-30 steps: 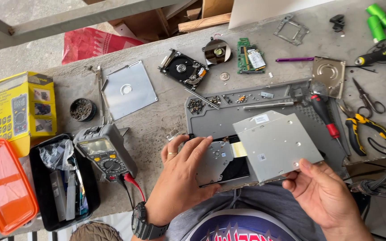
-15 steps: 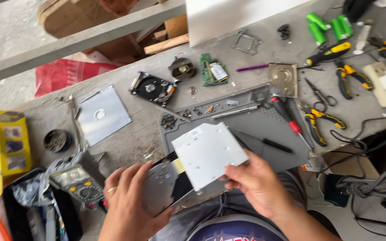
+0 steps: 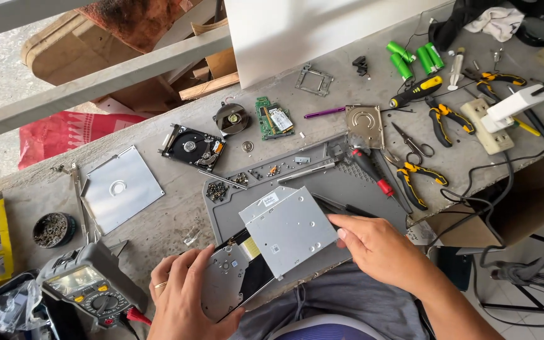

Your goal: The person is repairing a disassembled electronic device, likely a CD/DVD drive, on a cluttered workbench. They use a screwdriver to remove screws from the metal casing and handle various internal components, including a circuit board and a ribbon cable.

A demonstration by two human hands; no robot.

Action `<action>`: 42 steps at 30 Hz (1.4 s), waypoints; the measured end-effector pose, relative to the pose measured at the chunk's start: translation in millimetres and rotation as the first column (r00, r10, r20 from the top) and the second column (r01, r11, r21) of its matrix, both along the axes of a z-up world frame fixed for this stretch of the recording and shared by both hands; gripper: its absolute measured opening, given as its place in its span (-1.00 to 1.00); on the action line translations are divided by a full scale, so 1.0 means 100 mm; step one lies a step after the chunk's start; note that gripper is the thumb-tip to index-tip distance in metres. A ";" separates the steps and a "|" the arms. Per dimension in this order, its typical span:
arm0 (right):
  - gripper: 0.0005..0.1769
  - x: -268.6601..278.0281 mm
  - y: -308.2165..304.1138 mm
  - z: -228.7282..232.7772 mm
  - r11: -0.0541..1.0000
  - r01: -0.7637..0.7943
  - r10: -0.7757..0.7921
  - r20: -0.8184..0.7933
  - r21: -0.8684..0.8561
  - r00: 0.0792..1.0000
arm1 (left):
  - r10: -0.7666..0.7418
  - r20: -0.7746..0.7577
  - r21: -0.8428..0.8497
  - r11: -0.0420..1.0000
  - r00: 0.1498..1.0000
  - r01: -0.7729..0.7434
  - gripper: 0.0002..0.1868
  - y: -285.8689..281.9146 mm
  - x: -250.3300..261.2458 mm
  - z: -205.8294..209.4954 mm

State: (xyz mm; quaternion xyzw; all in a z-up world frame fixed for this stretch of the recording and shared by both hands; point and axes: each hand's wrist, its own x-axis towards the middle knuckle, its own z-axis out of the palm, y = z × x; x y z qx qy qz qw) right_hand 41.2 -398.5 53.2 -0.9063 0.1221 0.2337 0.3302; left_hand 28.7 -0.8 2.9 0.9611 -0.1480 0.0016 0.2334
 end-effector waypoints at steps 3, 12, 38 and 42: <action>-0.36 -0.07 -0.11 -0.38 0.990 -0.134 0.111 0.387 0.032 0.915 | 0.013 0.075 -0.024 1.000 0.997 -0.011 0.57 0.08 -0.02 -0.07; -0.62 0.20 0.10 -0.43 0.915 -0.023 0.329 0.714 -0.402 0.618 | 0.023 0.025 -0.065 0.998 0.999 -0.021 0.52 0.04 -0.08 -0.06; -0.64 -0.14 0.03 0.07 0.980 0.006 0.161 0.799 -0.201 0.580 | -0.209 -0.033 -0.349 0.919 0.977 0.184 0.29 -0.43 0.11 0.31; -0.73 -0.18 0.41 -0.01 0.959 -0.112 -0.109 0.704 0.260 0.701 | -0.230 0.004 -0.404 0.890 0.973 0.212 0.28 -0.35 0.07 0.32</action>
